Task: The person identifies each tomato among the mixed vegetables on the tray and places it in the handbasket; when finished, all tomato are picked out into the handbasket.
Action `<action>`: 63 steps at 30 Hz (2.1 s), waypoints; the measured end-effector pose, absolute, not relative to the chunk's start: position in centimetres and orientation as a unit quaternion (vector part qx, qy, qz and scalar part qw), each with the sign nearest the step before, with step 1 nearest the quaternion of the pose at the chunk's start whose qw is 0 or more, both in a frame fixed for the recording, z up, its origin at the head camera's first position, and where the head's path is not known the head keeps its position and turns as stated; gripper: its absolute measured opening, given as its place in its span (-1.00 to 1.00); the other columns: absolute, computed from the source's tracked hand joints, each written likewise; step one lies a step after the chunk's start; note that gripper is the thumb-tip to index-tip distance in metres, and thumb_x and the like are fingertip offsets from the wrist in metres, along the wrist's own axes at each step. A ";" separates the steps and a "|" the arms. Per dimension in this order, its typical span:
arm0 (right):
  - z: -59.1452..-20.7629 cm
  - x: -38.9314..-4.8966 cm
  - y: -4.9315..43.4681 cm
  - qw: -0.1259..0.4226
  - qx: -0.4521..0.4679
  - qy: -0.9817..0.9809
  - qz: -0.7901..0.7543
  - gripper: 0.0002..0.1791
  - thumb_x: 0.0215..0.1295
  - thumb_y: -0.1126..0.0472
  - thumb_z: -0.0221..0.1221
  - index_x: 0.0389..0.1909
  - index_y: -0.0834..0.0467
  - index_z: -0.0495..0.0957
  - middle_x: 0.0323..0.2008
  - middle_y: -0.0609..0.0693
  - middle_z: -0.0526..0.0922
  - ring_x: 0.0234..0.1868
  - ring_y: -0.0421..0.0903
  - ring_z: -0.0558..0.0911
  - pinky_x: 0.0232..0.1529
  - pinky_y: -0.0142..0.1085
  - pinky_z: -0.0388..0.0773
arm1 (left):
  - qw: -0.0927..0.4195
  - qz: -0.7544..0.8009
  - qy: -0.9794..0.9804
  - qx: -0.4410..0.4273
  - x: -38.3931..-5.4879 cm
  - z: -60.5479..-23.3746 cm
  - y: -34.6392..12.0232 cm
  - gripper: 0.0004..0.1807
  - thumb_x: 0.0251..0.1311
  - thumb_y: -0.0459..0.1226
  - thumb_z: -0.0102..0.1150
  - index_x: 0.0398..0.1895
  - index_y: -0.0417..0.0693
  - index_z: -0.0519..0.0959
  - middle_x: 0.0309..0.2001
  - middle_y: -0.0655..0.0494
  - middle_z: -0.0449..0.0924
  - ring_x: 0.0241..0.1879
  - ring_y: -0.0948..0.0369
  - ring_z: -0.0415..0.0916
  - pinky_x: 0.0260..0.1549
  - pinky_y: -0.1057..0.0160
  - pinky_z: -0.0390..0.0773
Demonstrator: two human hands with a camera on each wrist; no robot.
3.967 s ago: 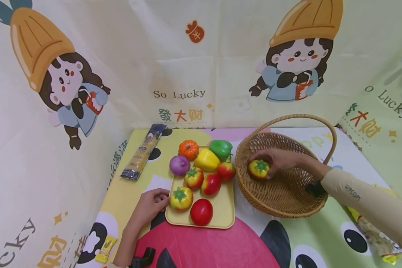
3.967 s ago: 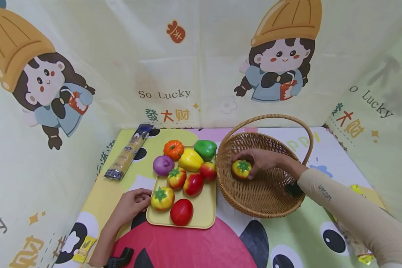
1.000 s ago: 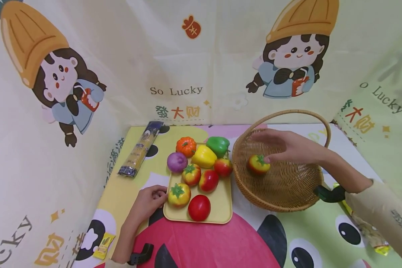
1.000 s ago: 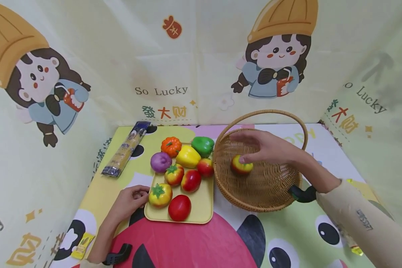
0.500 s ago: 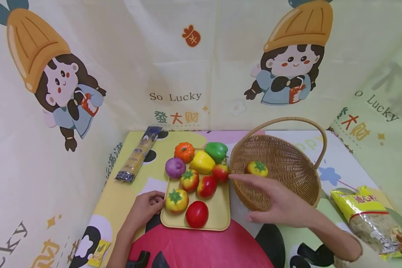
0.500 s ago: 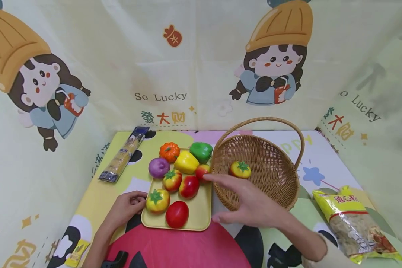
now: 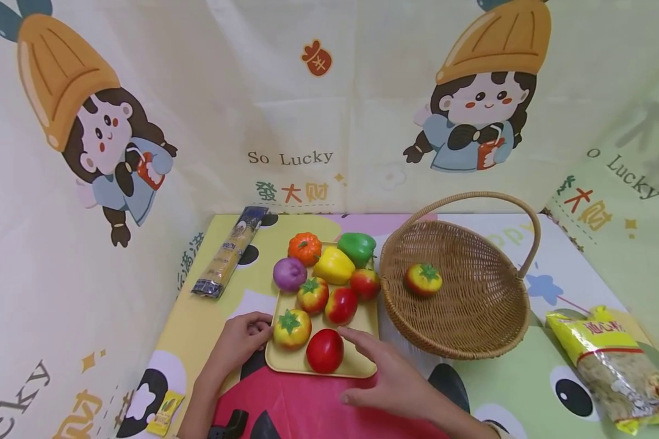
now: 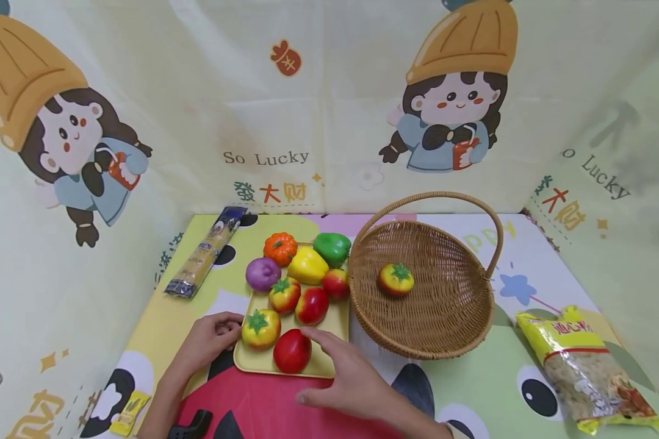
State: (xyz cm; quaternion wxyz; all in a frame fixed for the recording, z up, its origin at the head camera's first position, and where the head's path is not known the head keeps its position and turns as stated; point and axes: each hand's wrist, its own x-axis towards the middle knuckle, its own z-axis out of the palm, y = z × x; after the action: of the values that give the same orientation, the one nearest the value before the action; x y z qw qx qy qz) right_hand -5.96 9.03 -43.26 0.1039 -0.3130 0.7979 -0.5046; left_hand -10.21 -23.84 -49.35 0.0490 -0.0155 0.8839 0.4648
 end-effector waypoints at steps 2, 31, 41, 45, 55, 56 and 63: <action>-44.0 -6.1 8.6 0.102 -0.305 0.799 -0.508 -0.04 0.02 0.01 0.50 0.45 -0.08 0.25 0.38 -0.12 0.34 0.39 -0.10 0.29 0.26 -0.11 0.34 | 0.050 0.464 0.884 -0.016 -10.2 -49.4 -23.8 -0.82 0.22 -0.31 0.27 -0.11 -0.08 0.68 -0.45 0.16 0.57 -0.56 0.23 0.52 -0.46 0.32 0.52; -48.0 -8.3 4.7 0.060 -0.225 0.854 -0.465 -0.06 -0.05 -0.14 0.51 0.36 0.11 0.40 0.23 -0.10 0.50 0.23 -0.12 0.46 0.21 -0.07 0.39 | 0.054 0.456 0.888 -0.022 -10.4 -49.4 -23.8 -0.82 0.23 -0.29 0.27 -0.11 -0.06 0.68 -0.46 0.17 0.57 -0.56 0.24 0.52 -0.45 0.32 0.51; -48.5 -8.5 4.7 0.043 -0.234 0.853 -0.464 -0.17 -0.01 -0.07 0.50 0.30 0.13 0.47 0.17 -0.08 0.55 0.18 -0.12 0.51 0.18 -0.08 0.40 | 0.053 0.456 0.888 -0.025 -10.4 -49.5 -23.8 -0.82 0.23 -0.30 0.26 -0.11 -0.07 0.68 -0.45 0.16 0.56 -0.56 0.23 0.52 -0.46 0.32 0.52; -48.5 -8.5 4.7 0.042 -0.234 0.853 -0.465 -0.17 -0.02 -0.07 0.50 0.29 0.13 0.47 0.16 -0.09 0.56 0.16 -0.13 0.52 0.18 -0.09 0.41 | 0.055 0.457 0.887 -0.026 -10.4 -49.6 -23.8 -0.81 0.22 -0.30 0.26 -0.10 -0.07 0.68 -0.46 0.16 0.56 -0.56 0.23 0.52 -0.47 0.31 0.51; -47.9 -8.3 5.0 0.058 -0.236 0.834 -0.495 -0.15 -0.04 -0.03 0.53 0.30 0.14 0.46 0.16 -0.12 0.56 0.16 -0.17 0.51 0.19 -0.17 0.41 | 0.055 0.457 0.887 -0.026 -10.4 -49.5 -23.8 -0.80 0.23 -0.29 0.26 -0.09 -0.08 0.68 -0.46 0.16 0.56 -0.56 0.22 0.51 -0.47 0.31 0.51; -47.8 -8.3 5.1 0.064 -0.236 0.830 -0.502 -0.15 -0.03 -0.03 0.52 0.31 0.14 0.46 0.16 -0.12 0.55 0.17 -0.17 0.51 0.19 -0.19 0.41 | 0.055 0.457 0.887 -0.026 -10.4 -49.5 -23.8 -0.80 0.23 -0.29 0.26 -0.09 -0.08 0.68 -0.45 0.16 0.56 -0.55 0.22 0.51 -0.47 0.31 0.51; -46.4 -8.0 5.6 0.114 -0.244 0.789 -0.552 -0.15 0.00 -0.03 0.51 0.33 0.11 0.43 0.22 -0.07 0.51 0.21 -0.13 0.49 0.15 -0.28 0.43 | 0.054 0.456 0.888 -0.022 -10.4 -49.5 -23.8 -0.81 0.22 -0.31 0.27 -0.10 -0.08 0.68 -0.46 0.16 0.57 -0.57 0.22 0.51 -0.48 0.31 0.50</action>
State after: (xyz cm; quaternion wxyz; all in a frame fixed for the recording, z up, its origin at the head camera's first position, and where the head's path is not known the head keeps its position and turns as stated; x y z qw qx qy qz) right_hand -8.04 5.57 -46.43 0.1143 -0.2442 0.7891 -0.5519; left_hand -10.40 -23.77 -49.53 0.0542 -0.0225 0.8882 0.4557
